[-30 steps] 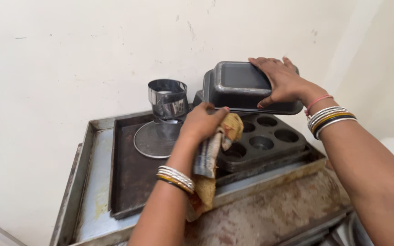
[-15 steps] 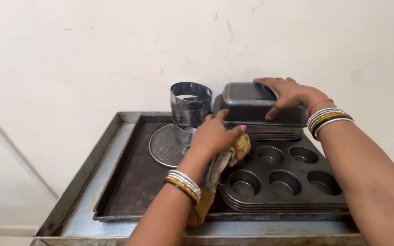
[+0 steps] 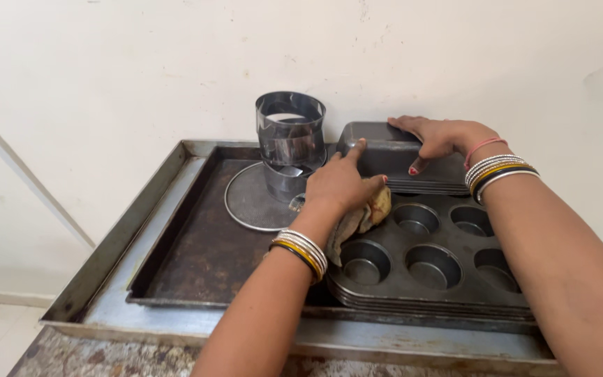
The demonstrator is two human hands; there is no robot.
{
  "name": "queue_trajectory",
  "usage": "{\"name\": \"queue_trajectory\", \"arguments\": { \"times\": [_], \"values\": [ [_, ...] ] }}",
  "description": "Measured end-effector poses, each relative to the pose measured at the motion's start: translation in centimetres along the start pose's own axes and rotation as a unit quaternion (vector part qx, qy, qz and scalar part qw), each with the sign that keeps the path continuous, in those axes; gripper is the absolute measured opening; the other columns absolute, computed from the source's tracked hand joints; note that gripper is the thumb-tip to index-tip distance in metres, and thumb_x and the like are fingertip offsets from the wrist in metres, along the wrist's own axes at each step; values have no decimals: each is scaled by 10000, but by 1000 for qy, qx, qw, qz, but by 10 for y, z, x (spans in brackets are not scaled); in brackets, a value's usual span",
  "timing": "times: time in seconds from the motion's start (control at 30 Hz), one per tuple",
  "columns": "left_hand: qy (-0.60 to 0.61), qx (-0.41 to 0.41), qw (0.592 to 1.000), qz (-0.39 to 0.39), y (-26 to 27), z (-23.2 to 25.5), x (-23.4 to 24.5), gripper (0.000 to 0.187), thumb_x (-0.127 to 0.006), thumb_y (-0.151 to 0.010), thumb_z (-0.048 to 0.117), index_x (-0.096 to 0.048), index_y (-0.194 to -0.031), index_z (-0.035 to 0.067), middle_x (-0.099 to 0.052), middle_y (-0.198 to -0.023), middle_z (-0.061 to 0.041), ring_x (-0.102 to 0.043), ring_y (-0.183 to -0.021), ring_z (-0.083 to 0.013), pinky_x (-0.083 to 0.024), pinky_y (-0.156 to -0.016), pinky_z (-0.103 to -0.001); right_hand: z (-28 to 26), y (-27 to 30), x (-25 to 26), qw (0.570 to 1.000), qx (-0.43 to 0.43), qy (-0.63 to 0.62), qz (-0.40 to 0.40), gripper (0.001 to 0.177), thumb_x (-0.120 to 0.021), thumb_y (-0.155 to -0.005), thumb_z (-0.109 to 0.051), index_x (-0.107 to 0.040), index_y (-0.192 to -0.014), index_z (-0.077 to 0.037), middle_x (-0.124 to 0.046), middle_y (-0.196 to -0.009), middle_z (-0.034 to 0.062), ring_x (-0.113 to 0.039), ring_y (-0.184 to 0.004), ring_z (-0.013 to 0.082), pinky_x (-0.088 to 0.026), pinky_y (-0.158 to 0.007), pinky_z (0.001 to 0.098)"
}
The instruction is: The person wipes multiple metal baking trays and pans with a cloth, handling them one at a time. They clean the interior and exterior surfaces, then stack the cleaned trays on a metal rack.
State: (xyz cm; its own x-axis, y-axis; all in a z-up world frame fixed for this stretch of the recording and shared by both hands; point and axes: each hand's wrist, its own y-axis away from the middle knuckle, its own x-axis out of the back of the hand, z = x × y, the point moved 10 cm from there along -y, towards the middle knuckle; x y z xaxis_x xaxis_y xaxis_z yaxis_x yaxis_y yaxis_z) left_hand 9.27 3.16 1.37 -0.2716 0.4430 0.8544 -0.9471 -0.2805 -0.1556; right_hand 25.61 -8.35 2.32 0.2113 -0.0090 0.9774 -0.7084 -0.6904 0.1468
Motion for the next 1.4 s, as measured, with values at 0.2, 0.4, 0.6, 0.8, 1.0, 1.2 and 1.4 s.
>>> {"name": "queue_trajectory", "arguments": {
  "times": [0.2,0.4,0.6,0.8,1.0,1.2,1.4],
  "values": [
    [157,-41,987,16,16,-13,19,811,-654,-760,707,-696,-1300,102,-722,-1241,-212,-700,-1152,-339,-533,-985,-401,-10,23,-13,983,-56,149,90,1151,-864,-750,-413,-114,-1623,-380,-33,-1733,23,-48,-1589,280,-104,-1223,667],
    [139,-27,990,-13,66,-5,36,731,-622,-811,712,-832,-977,32,-806,-886,-179,-803,-863,-280,-611,-820,-384,-90,82,-23,980,160,-41,113,895,-665,-894,-435,-139,-1617,-379,-18,-1710,66,1,-1569,295,-68,-1237,550],
    [67,-159,985,13,146,56,18,594,-741,-707,614,-793,-1059,138,-780,-858,-138,-746,-838,-322,-564,-760,-449,-128,178,-37,967,198,-153,55,671,-542,-973,-356,-297,-1589,-248,-318,-1665,75,-288,-1533,261,-264,-1204,421],
    [220,-248,943,40,192,67,37,587,-715,-740,626,-778,-1051,133,-777,-868,-134,-740,-847,-343,-567,-738,-462,-149,255,-18,886,178,-389,182,505,-510,-1036,-337,-520,-1475,-87,-602,-1481,94,-541,-1408,235,-433,-1154,379],
    [131,-361,922,56,258,29,9,552,-838,-723,491,-737,-1007,28,-727,-1031,-190,-687,-953,-382,-528,-834,-485,-208,254,-92,899,104,-374,202,412,-603,-987,-263,-676,-1323,-35,-730,-1275,113,-644,-1174,223,-519,-999,357],
    [57,-394,903,163,296,-64,51,487,-865,-678,355,-733,-1030,46,-699,-1078,-152,-668,-985,-348,-525,-836,-468,-283,252,-135,875,144,-347,306,353,-569,-1053,-271,-678,-1276,-19,-670,-1418,137,-626,-1321,225,-465,-1121,356],
    [-2,-198,973,119,310,-190,143,431,-839,-753,427,-759,-989,76,-684,-984,-143,-665,-937,-340,-523,-800,-475,-380,270,-169,880,155,-234,383,389,-592,-1039,-223,-639,-1362,-11,-622,-1439,182,-497,-1419,337,-278,-1186,457]
  ]
}}
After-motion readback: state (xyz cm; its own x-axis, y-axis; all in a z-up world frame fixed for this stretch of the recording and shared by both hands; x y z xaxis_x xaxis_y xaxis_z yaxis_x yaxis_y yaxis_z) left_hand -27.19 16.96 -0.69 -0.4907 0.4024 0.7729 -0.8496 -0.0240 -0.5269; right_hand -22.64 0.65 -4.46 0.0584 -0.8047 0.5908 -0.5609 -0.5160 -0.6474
